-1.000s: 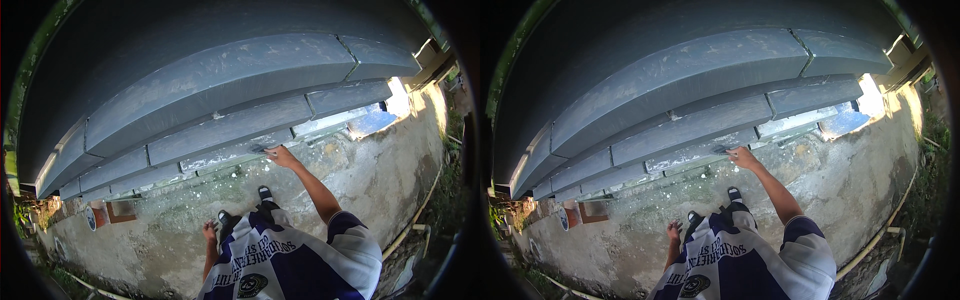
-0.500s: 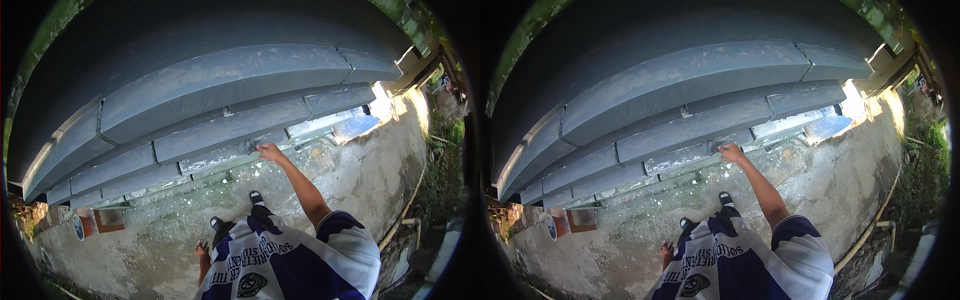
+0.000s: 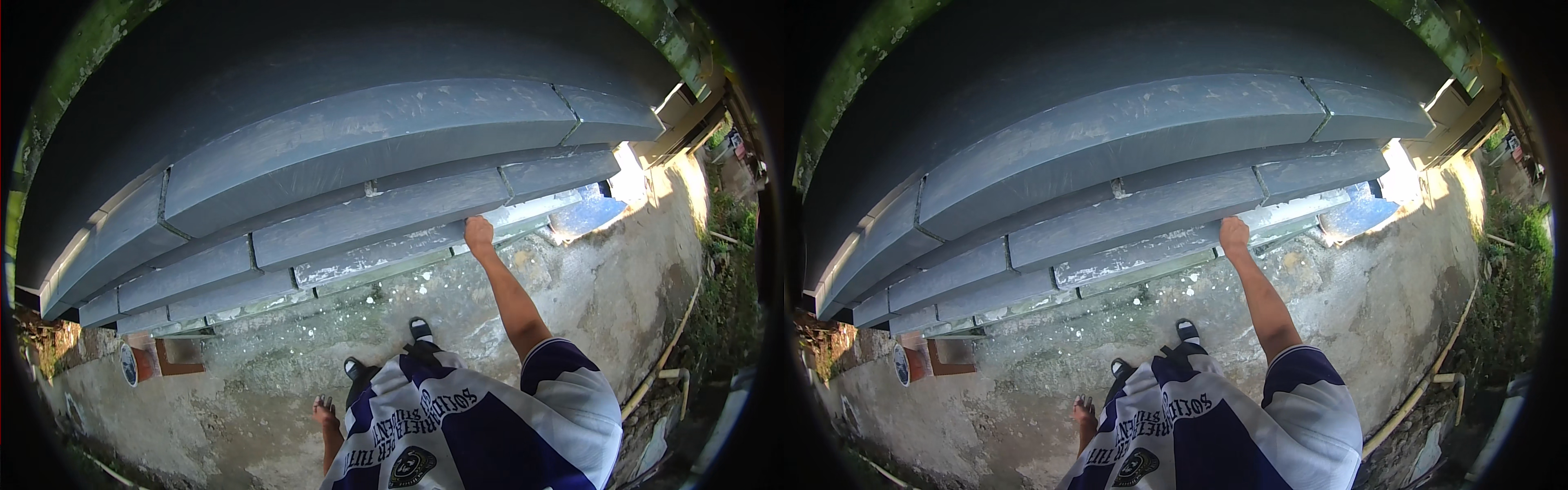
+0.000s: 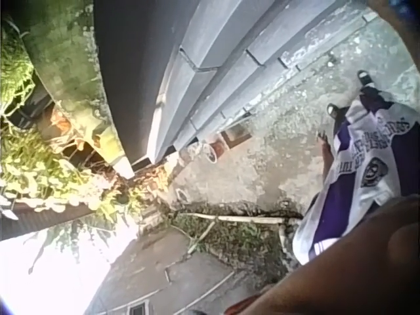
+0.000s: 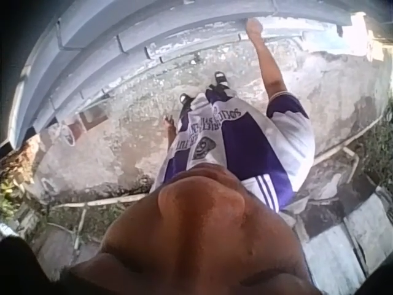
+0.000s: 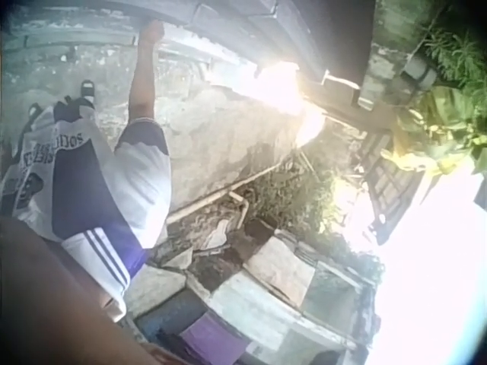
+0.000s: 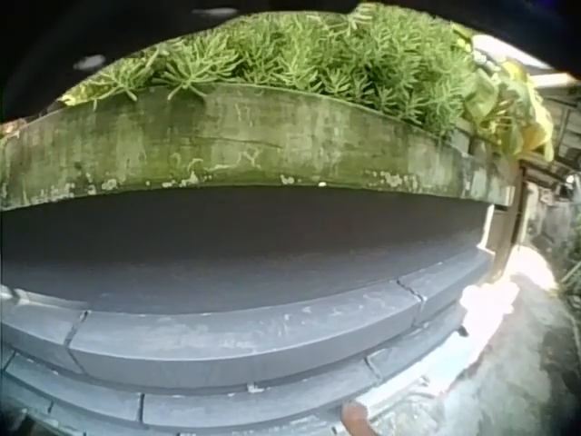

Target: Applying patching compound to the joints of a concrete wall using a putty knife.

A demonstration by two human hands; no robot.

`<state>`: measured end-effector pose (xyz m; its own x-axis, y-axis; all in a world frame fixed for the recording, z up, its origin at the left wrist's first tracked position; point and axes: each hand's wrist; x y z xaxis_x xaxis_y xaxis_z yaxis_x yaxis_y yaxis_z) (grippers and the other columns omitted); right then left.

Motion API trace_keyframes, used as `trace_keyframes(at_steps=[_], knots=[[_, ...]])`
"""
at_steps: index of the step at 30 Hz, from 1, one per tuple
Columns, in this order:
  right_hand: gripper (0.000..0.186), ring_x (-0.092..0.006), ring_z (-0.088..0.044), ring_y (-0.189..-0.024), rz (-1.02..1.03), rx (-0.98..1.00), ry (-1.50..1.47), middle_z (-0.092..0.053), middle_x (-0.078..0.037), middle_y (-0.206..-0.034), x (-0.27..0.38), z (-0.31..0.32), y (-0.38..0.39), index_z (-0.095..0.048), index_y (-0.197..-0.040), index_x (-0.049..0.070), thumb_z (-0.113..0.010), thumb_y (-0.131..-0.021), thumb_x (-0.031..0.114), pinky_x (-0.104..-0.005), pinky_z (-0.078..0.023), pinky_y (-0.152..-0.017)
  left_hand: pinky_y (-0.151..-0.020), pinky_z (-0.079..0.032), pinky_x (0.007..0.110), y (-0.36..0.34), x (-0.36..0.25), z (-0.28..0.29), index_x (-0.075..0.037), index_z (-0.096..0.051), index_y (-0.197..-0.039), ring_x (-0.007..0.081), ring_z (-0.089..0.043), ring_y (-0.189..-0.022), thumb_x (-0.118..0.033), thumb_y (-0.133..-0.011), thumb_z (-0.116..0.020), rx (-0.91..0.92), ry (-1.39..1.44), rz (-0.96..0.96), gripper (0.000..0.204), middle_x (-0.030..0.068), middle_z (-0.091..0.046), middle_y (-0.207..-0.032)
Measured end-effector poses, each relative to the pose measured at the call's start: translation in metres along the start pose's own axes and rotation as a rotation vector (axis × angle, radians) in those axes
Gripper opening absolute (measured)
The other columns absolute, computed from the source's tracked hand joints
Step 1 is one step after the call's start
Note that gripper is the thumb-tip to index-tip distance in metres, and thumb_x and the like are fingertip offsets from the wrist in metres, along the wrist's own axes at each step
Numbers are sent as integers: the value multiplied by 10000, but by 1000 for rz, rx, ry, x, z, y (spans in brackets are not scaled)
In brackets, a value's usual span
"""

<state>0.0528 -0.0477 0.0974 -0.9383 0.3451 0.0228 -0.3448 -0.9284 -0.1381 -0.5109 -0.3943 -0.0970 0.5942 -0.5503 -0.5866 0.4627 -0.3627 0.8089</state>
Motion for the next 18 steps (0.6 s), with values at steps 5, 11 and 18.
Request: trace_keyframes(at_steps=[5, 11, 18], knots=[[134, -240, -653, -688, 446, 123, -4, -649, -106, -701, 112, 4, 70, -672, -690, 92, -565, -758, 138, -345, -515, -589, -689, -398, 298, -1, 33, -16, -188, -459, -1205, 223, -564, -1006, -305, -830, -514, 61, 26, 70, 396, -13, -495, -1257], [266, -351, -615, -663, 191, 213, -784, -617, -173, -662, 74, 7, 60, -645, -681, 5, -644, -749, 262, -402, -488, -592, -566, -392, 260, 14, 34, -43, -145, -387, -1296, 182, -539, -1038, -302, -859, -482, 30, 372, 126, 474, -43, -412, -1334], [269, -360, -619, -647, -368, -144, -312, -617, -201, -683, -37, -3, 16, -647, -744, 21, -547, -833, 254, -440, -496, -575, -598, -386, 243, 33, 7, -58, -102, -413, -1264, 172, -519, -1067, -340, -859, -498, -9, 346, 22, 476, -1, -435, -1304]])
Point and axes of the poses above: each hand's wrist, its own y-axis away from the middle knuckle, its own z-axis out of the back of the hand, x = y × z
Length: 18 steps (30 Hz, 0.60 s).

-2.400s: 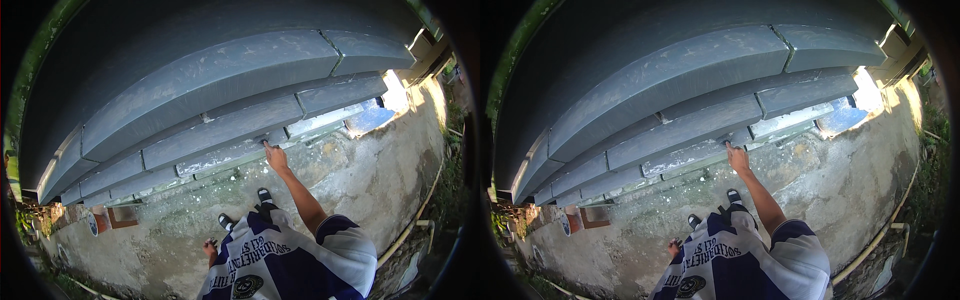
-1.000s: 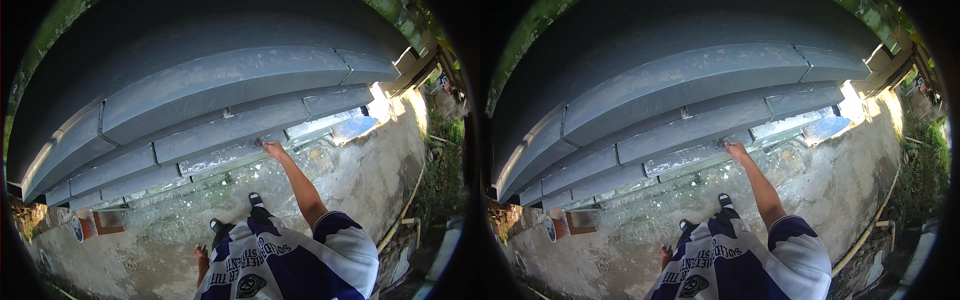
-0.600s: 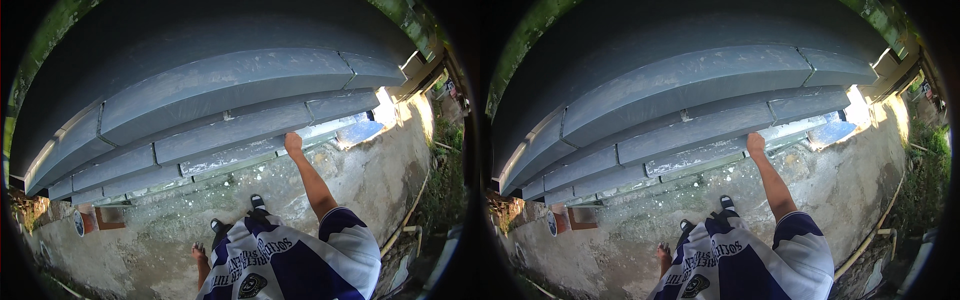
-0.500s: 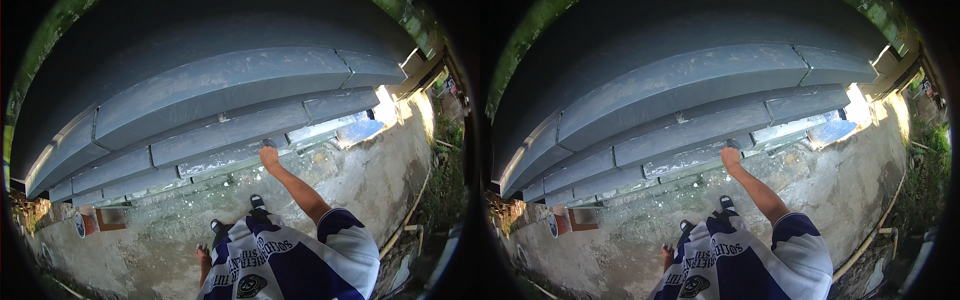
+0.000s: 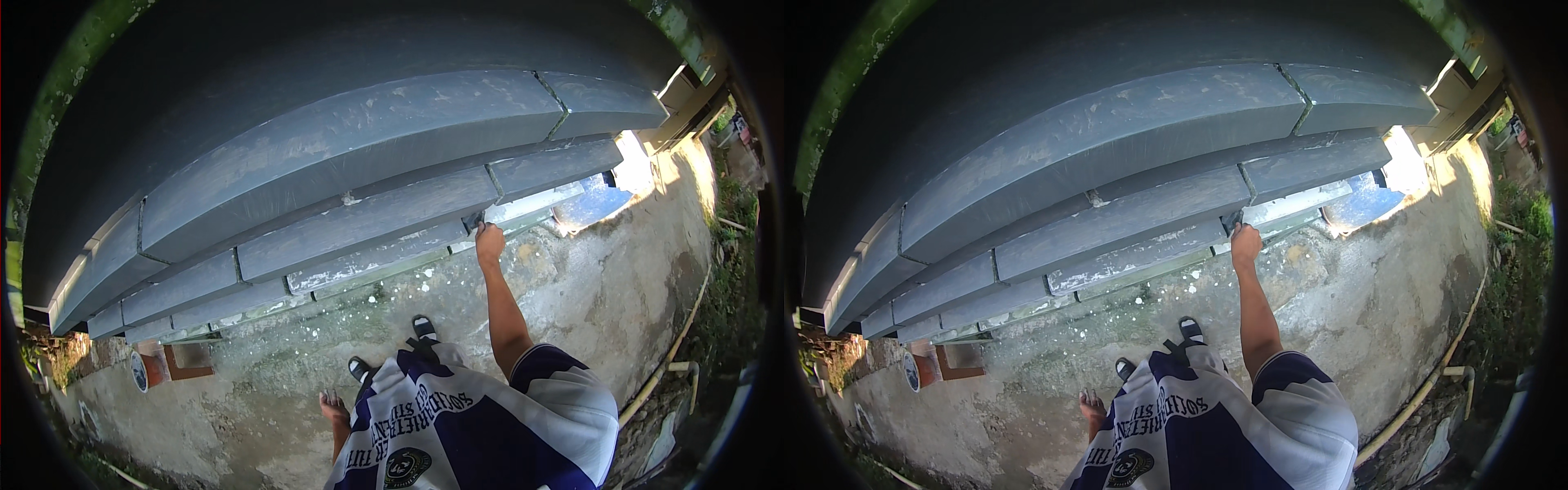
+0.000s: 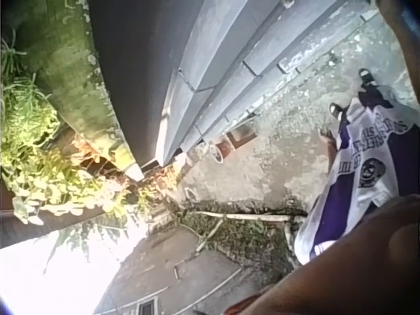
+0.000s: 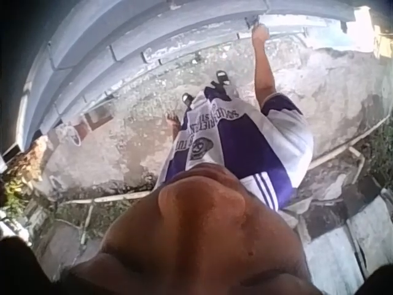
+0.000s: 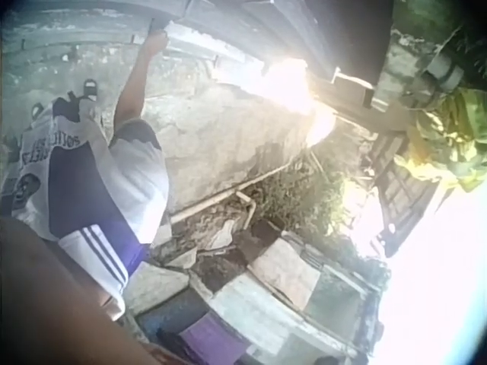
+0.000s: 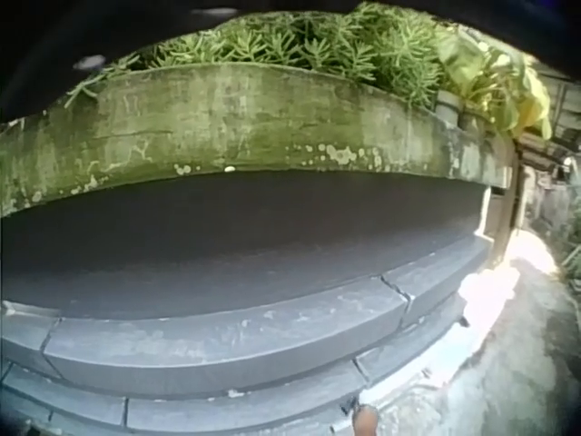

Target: Applying patching compound to the joints of a concrete wall using a putty knife.

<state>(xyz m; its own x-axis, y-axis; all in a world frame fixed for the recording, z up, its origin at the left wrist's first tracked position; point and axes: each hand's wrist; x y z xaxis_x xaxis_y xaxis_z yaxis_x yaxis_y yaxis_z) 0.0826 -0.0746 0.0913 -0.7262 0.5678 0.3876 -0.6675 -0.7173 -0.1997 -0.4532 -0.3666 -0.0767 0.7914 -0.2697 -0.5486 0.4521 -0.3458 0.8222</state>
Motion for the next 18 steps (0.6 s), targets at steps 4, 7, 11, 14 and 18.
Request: trace_keyframes(at_steps=[4, 7, 11, 14, 18], knots=[[224, -328, -626, -646, 235, 117, 170, -616, -189, -728, 2, -37, 31, -614, -935, 13, -540, -823, 192, -413, -504, -555, -625, -386, 238, -6, -3, 8, -134, -423, -1257, 183, -495, -1110, -346, -852, -506, 71, -38, -4, 465, -26, -432, -1308], [283, -315, -622, -649, 478, 140, 185, -603, -182, -802, 22, -42, 83, -561, -1064, 34, -543, -809, 155, -398, -505, -546, -637, -402, 239, -14, -4, 25, -179, -423, -1261, 201, -490, -1125, -352, -852, -491, 62, 4, 80, 449, -51, -433, -1307], [302, -353, -600, -624, 586, 289, -117, -595, -185, -783, 47, -15, 129, -545, -1113, 84, -547, -822, 165, -425, -490, -548, -617, -428, 245, -38, -6, 54, -230, -415, -1269, 226, -492, -1126, -365, -848, -460, 7, 158, 136, 444, -79, -425, -1315], [347, -363, -599, -659, 443, 326, -243, -603, -194, -768, 39, -12, 142, -518, -1148, 84, -559, -822, 197, -430, -486, -575, -590, -430, 248, -48, -14, 49, -223, -403, -1278, 225, -492, -1125, -377, -842, -458, 1, 137, 167, 465, -74, -410, -1332], [456, -360, -603, -736, 271, 412, -360, -609, -217, -757, 40, -15, 153, -462, -1205, 75, -591, -802, 245, -437, -485, -632, -598, -426, 231, -65, -26, 50, -181, -407, -1272, 186, -495, -1113, -380, -840, -473, 49, 29, 165, 480, -72, -407, -1335]])
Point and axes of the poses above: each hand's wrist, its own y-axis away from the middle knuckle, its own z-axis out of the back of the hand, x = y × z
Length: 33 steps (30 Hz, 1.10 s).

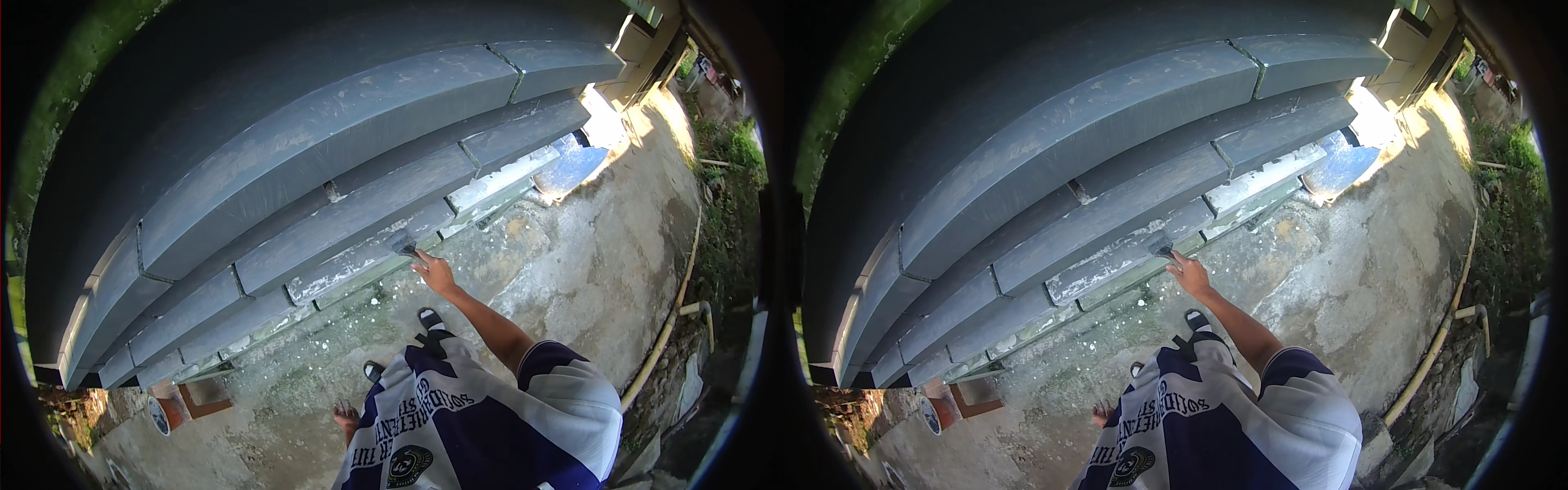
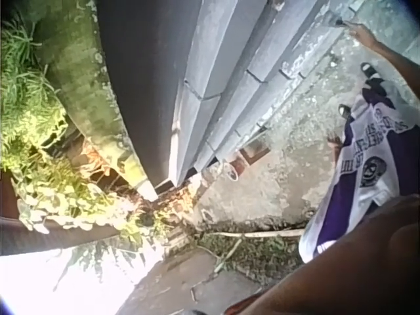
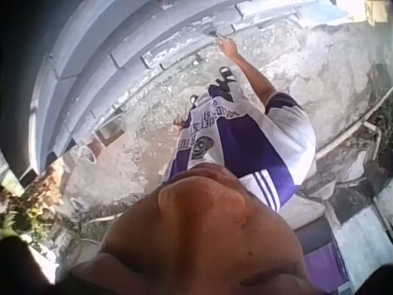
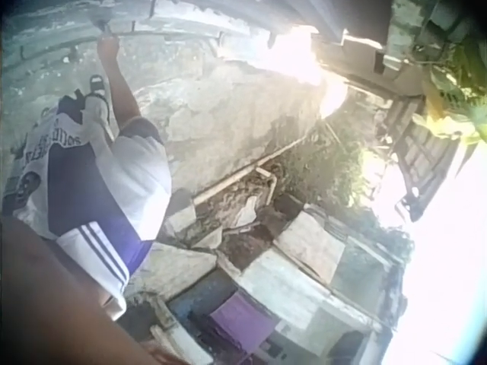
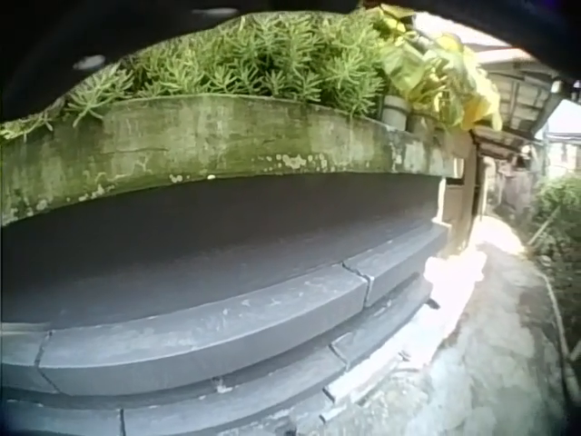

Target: Applying patching compound to the joints of a concrete wall using a putty knife.

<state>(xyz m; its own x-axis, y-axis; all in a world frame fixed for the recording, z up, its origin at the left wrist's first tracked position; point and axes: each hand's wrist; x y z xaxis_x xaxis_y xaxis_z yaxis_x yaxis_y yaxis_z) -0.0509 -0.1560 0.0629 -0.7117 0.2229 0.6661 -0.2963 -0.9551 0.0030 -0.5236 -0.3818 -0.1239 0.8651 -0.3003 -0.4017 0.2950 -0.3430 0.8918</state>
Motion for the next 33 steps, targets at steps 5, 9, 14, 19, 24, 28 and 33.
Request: trace_keyframes(at_steps=[5, 9, 14, 19, 24, 28, 33], knots=[[469, -375, -599, -798, -111, -20, 97, -612, -223, -815, -25, -22, -9, -449, -1195, 39, -585, -798, 248, -455, -482, -690, -602, -414, 214, -15, -19, -12, -155, -400, -1277, 146, -526, -953, -372, -843, -486, 102, -216, -15, 493, -57, -423, -1322], [444, -399, -595, -798, -94, 38, 133, -601, -251, -802, -19, -13, -6, -469, -1150, 18, -585, -798, 264, -472, -477, -696, -623, -406, 219, 1, -30, -29, -151, -392, -1279, 144, -513, -823, -367, -844, -488, 94, -311, 17, 495, -27, -447, -1301], [404, -325, -603, -719, -51, -64, -71, -609, -198, -823, -12, 0, 0, -527, -1086, 16, -651, -769, 234, -381, -494, -643, -652, -403, 224, -2, -24, -39, -150, -397, -1271, 164, -522, -952, -352, -844, -486, 176, -348, 35, 481, -21, -446, -1304], [275, -115, -520, -542, -244, -167, -1130, -607, -30, -742, -9, 0, -14, -593, -1014, 32, -660, -794, 183, -274, -454, -512, -663, -404, 220, 6, -3, -51, -144, -415, -1252, 181, -498, -1072, -337, -841, -497, 198, -406, 24, 461, -23, -438, -1315], [231, -72, -482, -518, -343, -77, -1278, -578, -12, -682, 2, -10, -41, -611, -998, 33, -633, -815, 171, -269, -402, -436, -686, -404, 225, 25, 26, -68, -131, -443, -1225, 170, -492, -1077, -325, -834, -508, 202, -443, -32, 442, -22, -444, -1312], [244, -137, -535, -479, 156, -251, -411, -533, -121, -539, -2, 14, -64, -617, -893, -21, -622, -794, 201, -319, -418, -467, -688, -403, 221, 40, 36, -74, -123, -440, -1229, 172, -484, -1093, -320, -835, -509, 168, -410, -82, 446, -10, -437, -1317], [170, -162, -591, -458, -238, -454, -896, -595, -92, -569, -83, 61, -109, -609, -831, -56, -577, -806, 109, -255, -488, -436, -682, -407, 212, 58, 50, -79, -127, -434, -1237, 184, -451, -1146, -320, -833, -519, 127, -336, -60, 456, 2, -411, -1337]])
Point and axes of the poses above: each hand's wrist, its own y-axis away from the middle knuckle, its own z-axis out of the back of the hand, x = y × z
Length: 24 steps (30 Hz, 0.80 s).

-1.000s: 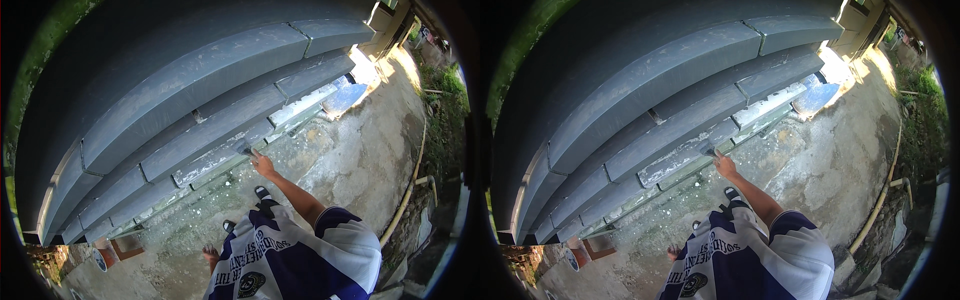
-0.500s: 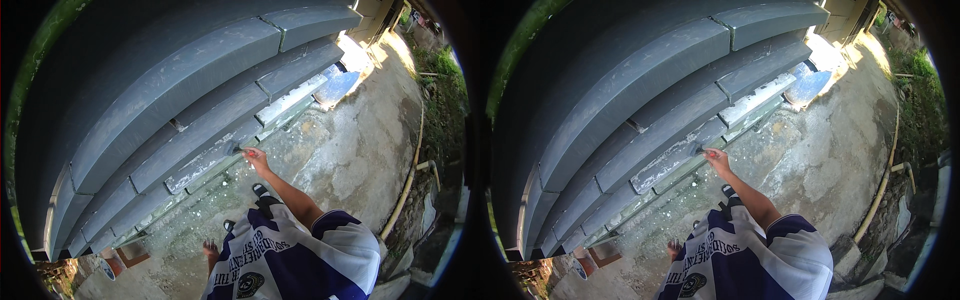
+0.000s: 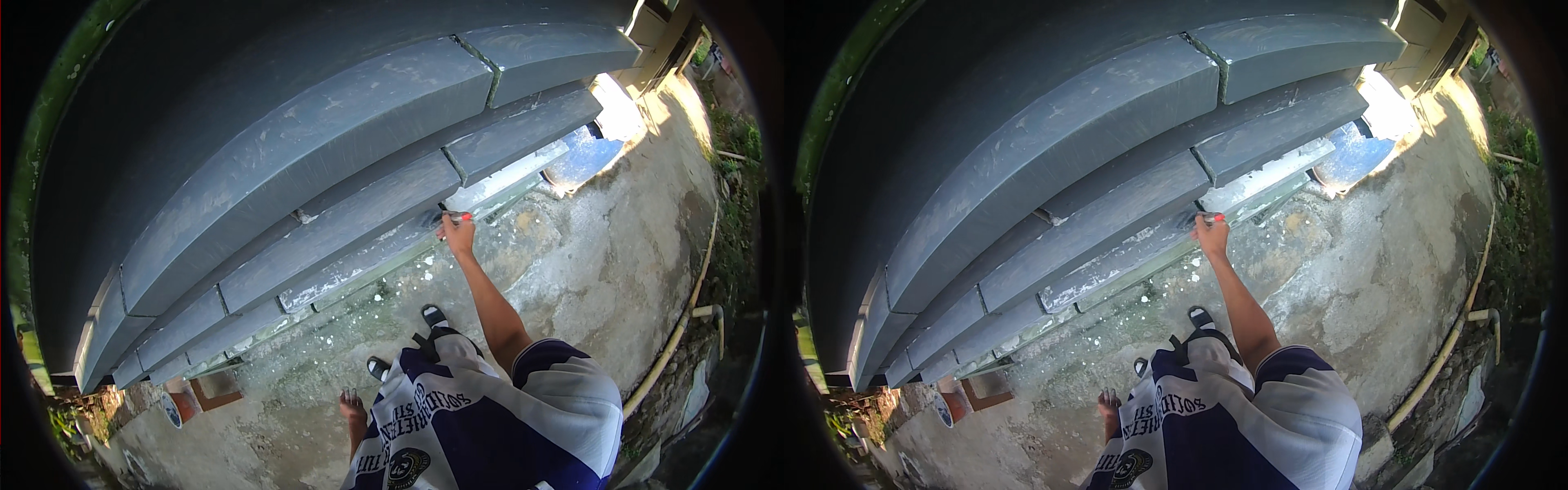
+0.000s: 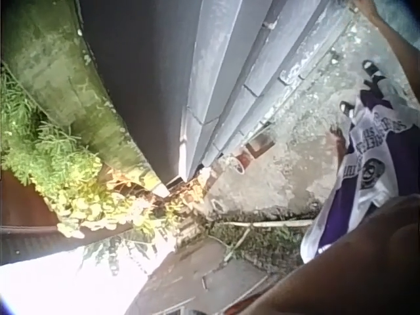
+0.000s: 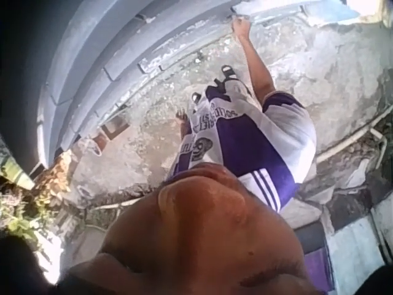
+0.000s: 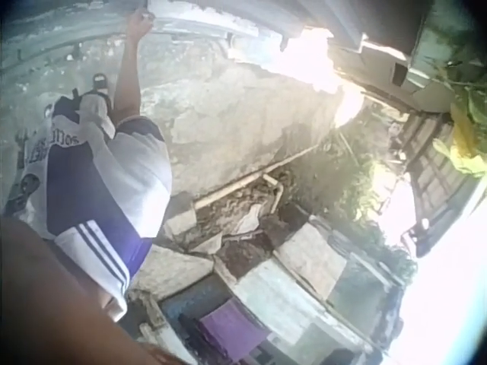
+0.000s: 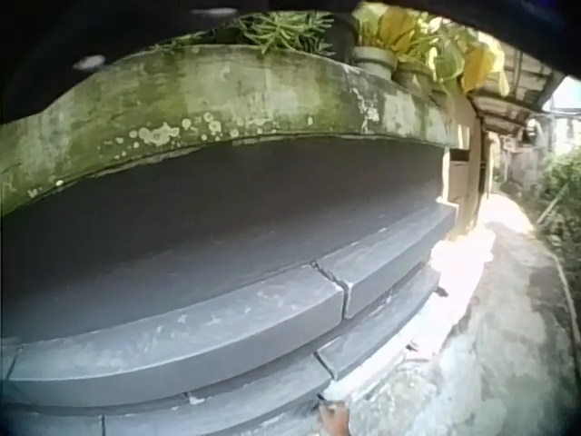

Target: Applying patching compound to the joints of a concrete wall using a putty knife.

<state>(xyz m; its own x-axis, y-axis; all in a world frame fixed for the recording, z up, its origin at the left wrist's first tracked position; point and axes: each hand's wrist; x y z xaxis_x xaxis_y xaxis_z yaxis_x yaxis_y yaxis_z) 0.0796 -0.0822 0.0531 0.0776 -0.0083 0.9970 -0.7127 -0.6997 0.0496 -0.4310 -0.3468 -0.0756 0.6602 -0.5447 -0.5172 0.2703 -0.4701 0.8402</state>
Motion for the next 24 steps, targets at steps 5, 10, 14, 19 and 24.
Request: trace_keyframes(at_steps=[5, 10, 14, 19, 24], knots=[[141, -195, -626, -565, 115, -186, -196, -607, -150, -770, -29, -19, -22, -561, -918, -87, -543, -805, -4, -278, -538, -534, -635, -427, 240, -11, 28, 33, -144, -438, -1228, 219, -504, -1093, -358, -840, -516, -76, 138, 46, 450, -23, -461, -1293], [117, -195, -628, -573, 145, -51, -258, -595, -116, -731, -44, -68, 27, -557, -915, -58, -525, -808, -23, -292, -540, -525, -574, -432, 268, -1, 43, 36, -158, -461, -1179, 235, -551, -1035, -427, -871, -441, -131, 260, 40, 410, -50, -513, -1234], [94, -199, -626, -561, 131, 321, -135, -582, -110, -718, -40, -56, 27, -545, -894, -54, -498, -815, -38, -306, -540, -509, -676, -423, 283, 10, 31, 45, -158, -452, -1178, 237, -533, -1067, -472, -899, -332, -172, 175, 11, 437, -28, -501, -1248], [75, -209, -627, -544, 145, -265, -201, -598, -128, -742, -40, -52, -5, -532, -861, -62, -493, -808, -25, -286, -531, -499, -909, -344, 333, 31, 3, 13, -156, -375, -1274, 241, -489, -1124, -473, -912, -286, -154, 105, -105, 490, 9, -455, -1296], [62, -198, -611, -502, 218, 123, -61, -583, -123, -620, -44, -139, 105, -516, -839, -4, -539, -785, 15, -297, -493, -471, -985, -279, 368, 11, -2, 20, -142, -283, -1350, 235, -462, -1154, -486, -908, -283, -94, 38, -158, 560, 19, -404, -1344]])
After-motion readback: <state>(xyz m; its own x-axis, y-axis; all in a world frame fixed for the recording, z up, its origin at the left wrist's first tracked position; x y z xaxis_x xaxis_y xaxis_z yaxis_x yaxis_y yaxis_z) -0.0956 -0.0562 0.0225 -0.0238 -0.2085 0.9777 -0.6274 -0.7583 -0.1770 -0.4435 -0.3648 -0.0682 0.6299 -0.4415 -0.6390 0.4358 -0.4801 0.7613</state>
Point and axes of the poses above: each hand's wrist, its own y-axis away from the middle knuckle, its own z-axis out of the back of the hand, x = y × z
